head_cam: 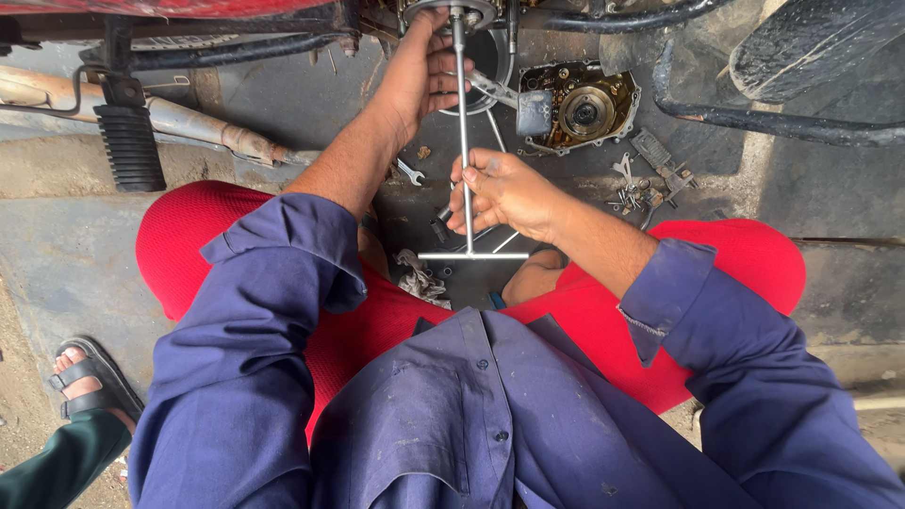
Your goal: The person uses a T-handle wrench to loosen and remove a bolt from the motorcycle engine. They then remove a gear and a washer, wiping the parts with a cloth. The person places the removed parts on the floor and continues to work on the engine.
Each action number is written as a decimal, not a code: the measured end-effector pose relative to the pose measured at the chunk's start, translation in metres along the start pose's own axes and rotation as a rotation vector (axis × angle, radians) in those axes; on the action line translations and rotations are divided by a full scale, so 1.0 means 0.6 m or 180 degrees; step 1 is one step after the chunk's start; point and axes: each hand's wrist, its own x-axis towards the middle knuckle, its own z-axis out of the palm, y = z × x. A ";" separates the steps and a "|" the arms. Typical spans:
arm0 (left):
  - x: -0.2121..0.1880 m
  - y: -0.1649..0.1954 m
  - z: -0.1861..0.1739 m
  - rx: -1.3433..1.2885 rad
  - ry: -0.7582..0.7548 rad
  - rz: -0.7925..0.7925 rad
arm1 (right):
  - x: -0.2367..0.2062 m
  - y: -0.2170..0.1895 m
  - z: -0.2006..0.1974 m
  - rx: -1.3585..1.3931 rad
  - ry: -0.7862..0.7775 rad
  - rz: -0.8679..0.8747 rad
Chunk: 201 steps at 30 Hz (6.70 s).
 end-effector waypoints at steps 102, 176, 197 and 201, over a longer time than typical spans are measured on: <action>-0.059 0.038 0.075 -0.0876 0.0196 -0.0494 | -0.006 0.028 -0.010 0.0443 -0.0525 -0.0048; -0.046 -0.036 0.117 0.0025 0.0994 -0.0531 | 0.024 0.077 -0.005 -0.2397 -0.0030 0.0562; -0.035 -0.026 0.103 -0.0505 0.0918 -0.0367 | 0.007 0.076 0.039 -0.1094 -0.0022 0.0536; -0.038 -0.025 0.102 -0.0584 0.0867 -0.0412 | 0.008 0.094 0.047 -0.0915 0.0378 0.0823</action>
